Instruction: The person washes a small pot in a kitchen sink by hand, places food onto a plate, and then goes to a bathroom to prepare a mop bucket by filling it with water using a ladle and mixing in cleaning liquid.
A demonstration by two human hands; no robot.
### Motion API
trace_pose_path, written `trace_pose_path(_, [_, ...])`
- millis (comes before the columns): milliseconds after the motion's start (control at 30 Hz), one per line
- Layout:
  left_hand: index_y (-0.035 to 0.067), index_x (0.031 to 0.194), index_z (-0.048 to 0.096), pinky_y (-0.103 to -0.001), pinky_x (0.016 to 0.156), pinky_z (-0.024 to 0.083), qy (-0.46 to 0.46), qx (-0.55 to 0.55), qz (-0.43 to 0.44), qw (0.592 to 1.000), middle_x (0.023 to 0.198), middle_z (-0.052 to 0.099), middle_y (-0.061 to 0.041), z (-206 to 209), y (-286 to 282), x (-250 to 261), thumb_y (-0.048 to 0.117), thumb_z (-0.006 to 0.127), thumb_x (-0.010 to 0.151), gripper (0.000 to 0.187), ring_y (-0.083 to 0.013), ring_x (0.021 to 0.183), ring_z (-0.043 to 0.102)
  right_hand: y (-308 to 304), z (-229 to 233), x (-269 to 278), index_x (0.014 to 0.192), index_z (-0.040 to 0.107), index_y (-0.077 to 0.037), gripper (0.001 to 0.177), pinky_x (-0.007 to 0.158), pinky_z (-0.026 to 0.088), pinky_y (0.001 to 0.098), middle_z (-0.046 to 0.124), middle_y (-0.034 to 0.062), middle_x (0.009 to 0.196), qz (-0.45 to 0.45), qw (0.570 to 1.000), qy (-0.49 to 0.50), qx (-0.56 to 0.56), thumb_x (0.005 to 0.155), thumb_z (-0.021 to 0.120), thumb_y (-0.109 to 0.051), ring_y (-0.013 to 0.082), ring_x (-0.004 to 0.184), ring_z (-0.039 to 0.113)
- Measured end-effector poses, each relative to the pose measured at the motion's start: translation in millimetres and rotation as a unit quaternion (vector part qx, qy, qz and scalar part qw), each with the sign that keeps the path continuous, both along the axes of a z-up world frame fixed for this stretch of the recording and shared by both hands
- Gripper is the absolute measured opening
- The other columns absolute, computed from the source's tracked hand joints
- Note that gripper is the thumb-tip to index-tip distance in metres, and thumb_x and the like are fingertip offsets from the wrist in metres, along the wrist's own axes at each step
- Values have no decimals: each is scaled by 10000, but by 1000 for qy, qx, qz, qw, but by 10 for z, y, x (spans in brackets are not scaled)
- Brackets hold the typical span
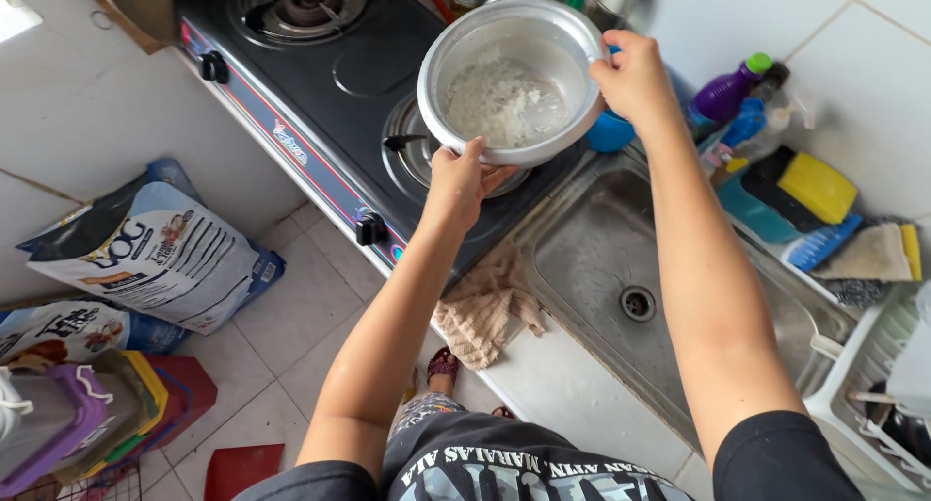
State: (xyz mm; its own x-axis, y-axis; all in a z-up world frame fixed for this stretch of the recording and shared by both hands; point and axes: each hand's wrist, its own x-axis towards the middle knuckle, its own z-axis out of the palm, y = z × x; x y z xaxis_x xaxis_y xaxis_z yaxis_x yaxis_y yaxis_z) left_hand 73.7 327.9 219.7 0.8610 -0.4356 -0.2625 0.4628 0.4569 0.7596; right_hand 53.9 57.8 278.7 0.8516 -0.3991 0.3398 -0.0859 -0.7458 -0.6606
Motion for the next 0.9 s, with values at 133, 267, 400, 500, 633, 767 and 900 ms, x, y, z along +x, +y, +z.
trace_pose_path(133, [-162,1189,473,-397,735,666,-14,0,61,998,1066,647,-260,-85,-66,133,52,480,956,316,-324,844,728,21,-196,375,1370,586,26,496,703,567,333,776,170,1017,20,993,0,118,907,674,-130,217,841,746])
trace_pose_path(267, [-160,1175,470,-389,736,681,15,3,82,997,1072,648,-252,-141,-80,176,53,483,957,305,-326,854,739,42,-335,501,1357,623,28,467,758,583,322,772,167,1074,19,998,-23,56,951,739,-171,199,925,759])
trace_pose_path(400, [-116,1187,447,-405,772,643,12,0,81,997,1110,632,-230,-167,-93,112,66,476,960,293,-300,896,728,125,-301,436,1371,607,21,466,698,566,323,768,165,1090,21,996,2,89,976,725,-196,221,892,739])
trace_pose_path(500, [-90,1210,410,-419,794,664,36,-10,83,996,1130,626,-235,-199,-104,54,91,466,976,301,-301,902,732,175,-169,225,1383,563,-6,464,696,624,316,736,150,1137,4,975,11,221,996,670,-237,209,898,753])
trace_pose_path(633, [-31,1271,320,-426,801,648,82,-34,104,991,1196,574,-254,-227,-112,-25,128,492,987,368,-314,900,725,206,-86,-307,1443,574,4,443,809,617,300,685,161,1313,45,975,-57,210,1075,666,-225,208,1039,739])
trace_pose_path(767, [31,1352,253,-410,812,618,144,-54,137,979,1261,526,-233,-199,-177,-139,179,568,966,519,-332,963,695,106,-32,-1156,1464,554,17,463,900,582,356,645,156,1347,129,924,-21,358,1085,649,-232,245,1121,701])
trace_pose_path(900, [68,1431,320,-471,851,550,74,-19,19,997,1318,526,-168,-157,-336,-759,157,696,858,690,-317,1035,614,-50,-378,-2070,1441,569,-45,440,962,576,435,672,146,1336,258,786,-100,554,1055,617,-251,293,1168,708])
